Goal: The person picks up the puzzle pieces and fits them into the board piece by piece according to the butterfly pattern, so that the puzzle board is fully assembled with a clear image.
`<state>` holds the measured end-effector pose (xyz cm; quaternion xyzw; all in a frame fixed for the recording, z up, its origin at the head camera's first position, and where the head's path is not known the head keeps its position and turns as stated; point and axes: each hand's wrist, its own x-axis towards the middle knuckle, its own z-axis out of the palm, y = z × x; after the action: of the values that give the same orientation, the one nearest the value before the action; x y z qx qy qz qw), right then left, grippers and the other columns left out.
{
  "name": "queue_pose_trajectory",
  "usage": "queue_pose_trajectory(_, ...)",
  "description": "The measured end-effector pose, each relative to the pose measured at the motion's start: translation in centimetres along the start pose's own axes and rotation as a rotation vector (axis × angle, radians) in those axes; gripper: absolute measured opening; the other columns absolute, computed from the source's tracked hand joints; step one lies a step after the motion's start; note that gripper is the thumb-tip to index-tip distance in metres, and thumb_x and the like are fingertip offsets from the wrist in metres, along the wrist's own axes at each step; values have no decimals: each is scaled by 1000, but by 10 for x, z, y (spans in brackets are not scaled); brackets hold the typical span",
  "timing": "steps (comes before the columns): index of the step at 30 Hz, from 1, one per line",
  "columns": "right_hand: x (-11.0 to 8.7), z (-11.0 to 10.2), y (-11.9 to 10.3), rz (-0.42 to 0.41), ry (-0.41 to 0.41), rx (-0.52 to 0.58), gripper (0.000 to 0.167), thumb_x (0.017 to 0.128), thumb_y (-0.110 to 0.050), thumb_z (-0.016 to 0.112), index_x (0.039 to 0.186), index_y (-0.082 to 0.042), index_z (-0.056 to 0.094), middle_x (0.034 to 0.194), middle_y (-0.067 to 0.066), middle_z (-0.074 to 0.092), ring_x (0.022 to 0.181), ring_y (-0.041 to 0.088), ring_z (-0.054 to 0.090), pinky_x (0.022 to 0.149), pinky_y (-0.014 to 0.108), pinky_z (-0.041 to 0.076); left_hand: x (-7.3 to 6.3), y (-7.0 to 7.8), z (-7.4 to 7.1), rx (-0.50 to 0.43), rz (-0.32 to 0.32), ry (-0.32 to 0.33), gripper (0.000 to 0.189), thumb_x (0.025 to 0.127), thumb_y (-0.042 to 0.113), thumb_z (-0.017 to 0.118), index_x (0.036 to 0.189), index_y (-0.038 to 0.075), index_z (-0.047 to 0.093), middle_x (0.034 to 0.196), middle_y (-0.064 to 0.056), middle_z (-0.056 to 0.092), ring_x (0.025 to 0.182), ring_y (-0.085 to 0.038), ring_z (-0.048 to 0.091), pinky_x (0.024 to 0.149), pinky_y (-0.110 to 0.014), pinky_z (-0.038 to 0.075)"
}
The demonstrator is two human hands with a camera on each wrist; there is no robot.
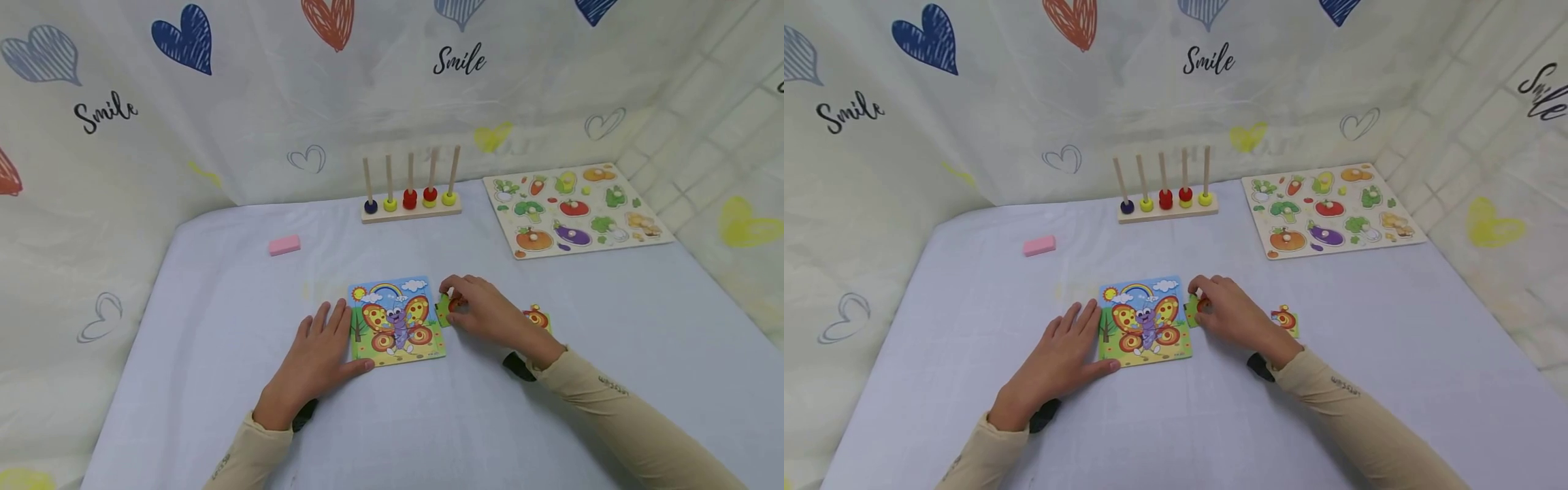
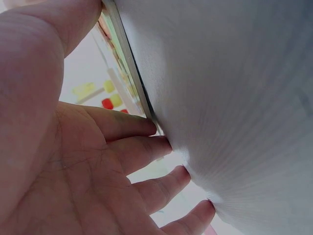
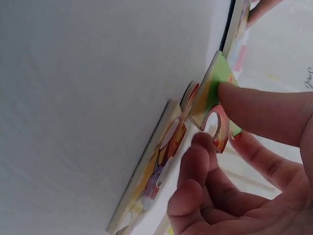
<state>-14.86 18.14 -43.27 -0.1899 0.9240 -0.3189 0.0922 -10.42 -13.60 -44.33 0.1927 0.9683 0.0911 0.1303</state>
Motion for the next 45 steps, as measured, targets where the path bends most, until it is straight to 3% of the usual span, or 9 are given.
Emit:
queue_pose_trajectory(4, 0, -3, 0, -16, -6, 68, 28, 98, 2, 74, 125, -4, 66, 98, 5, 71, 82, 20, 64, 72, 37, 58, -1, 0, -1, 5, 1, 3, 106, 96, 62, 74, 166, -5, 30, 175, -21, 24, 160, -46, 17, 123, -65, 23)
queue_pose_trajectory(7, -1, -7, 1, -23, 5, 91, 22, 101, 1, 71, 122, -5, 67, 91, 3, 70, 75, 17, 60, 65, 33, 54, -1, 0, -2, 0, 4, 6, 106, 96, 61, 74, 165, -6, 30, 174, -21, 25, 160, -46, 18, 123, -65, 23)
queue_pose_trajectory(14, -1, -11, -4, -34, 39, 160, 20, 102, -2, 70, 122, -6, 70, 92, 1, 72, 80, 19, 61, 68, 32, 54, -1, 1, -2, -24, 1, 11, 108, 94, 61, 76, 167, -4, 29, 174, -21, 25, 160, -46, 17, 123, -66, 23)
queue_pose_trajectory(20, 3, -3, -14, -33, 21, 234, 21, 102, -2, 68, 122, -6, 71, 90, 0, 73, 75, 18, 60, 62, 31, 51, 0, -3, -2, -31, 11, 14, 104, 93, 61, 78, 165, 0, 35, 174, -21, 27, 160, -46, 19, 123, -66, 24)
queue_pose_trajectory(25, 8, 4, -24, -67, 18, 247, 17, 101, -1, 70, 118, -4, 72, 89, -1, 73, 81, 17, 64, 73, 33, 55, -1, -10, -4, -52, 32, -23, 105, 93, 62, 78, 167, 3, 33, 176, -17, 22, 161, -43, 15, 124, -65, 22)
queue_pose_trajectory(36, 21, 20, -53, -101, -68, 291, 3, 99, -6, 76, 102, -7, 75, 89, -5, 72, 84, 15, 65, 76, 32, 57, -5, -18, -12, -145, 62, -70, 99, 97, 55, 75, 170, 7, 29, 178, -13, 19, 163, -39, 8, 127, -63, 15)
queue_pose_trajectory(45, 32, 36, -75, -146, -121, 276, 11, 99, -4, 75, 92, -11, 72, 84, -6, 68, 80, 14, 60, 73, 29, 54, -5, -20, -12, -132, 67, -64, 98, 97, 54, 75, 169, 6, 30, 177, -13, 20, 163, -39, 9, 127, -62, 15)
